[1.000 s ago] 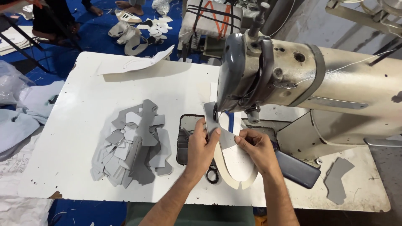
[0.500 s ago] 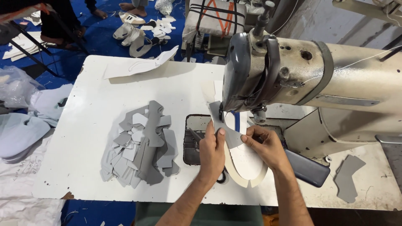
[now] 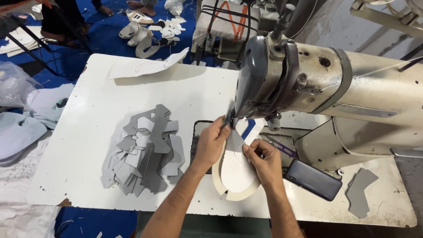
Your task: The person sews white and blue shoe parts together using a sewing machine, then uses scissors to cut the thread. They repeat this process with multiple shoe parts, stacking the finished pieces on the table.
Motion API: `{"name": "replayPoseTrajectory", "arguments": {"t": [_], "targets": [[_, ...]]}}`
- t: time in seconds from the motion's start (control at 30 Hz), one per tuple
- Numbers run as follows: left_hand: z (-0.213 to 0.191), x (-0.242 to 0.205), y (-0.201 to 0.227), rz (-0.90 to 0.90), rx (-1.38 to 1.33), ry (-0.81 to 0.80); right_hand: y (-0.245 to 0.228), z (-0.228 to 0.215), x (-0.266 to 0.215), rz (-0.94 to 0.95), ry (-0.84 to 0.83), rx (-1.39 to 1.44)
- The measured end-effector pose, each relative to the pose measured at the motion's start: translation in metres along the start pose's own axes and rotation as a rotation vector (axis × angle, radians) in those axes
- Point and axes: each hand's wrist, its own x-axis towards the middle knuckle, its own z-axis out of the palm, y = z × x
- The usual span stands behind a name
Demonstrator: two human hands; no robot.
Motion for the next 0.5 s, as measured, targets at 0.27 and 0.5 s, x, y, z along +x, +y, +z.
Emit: {"name": "replayPoseTrajectory", "arguments": {"t": [0.27,0.5], "targets": [[-0.022,0.037,0.001,0.033,0.156,-0.241,0.006,0.022,0.000,-0.018,0.094,0.023],[-0.027,-0.011,0.039,0.121,0.616,-0.105,0.005,0.031,-0.004,-0.012,0.161,-0.020]]}}
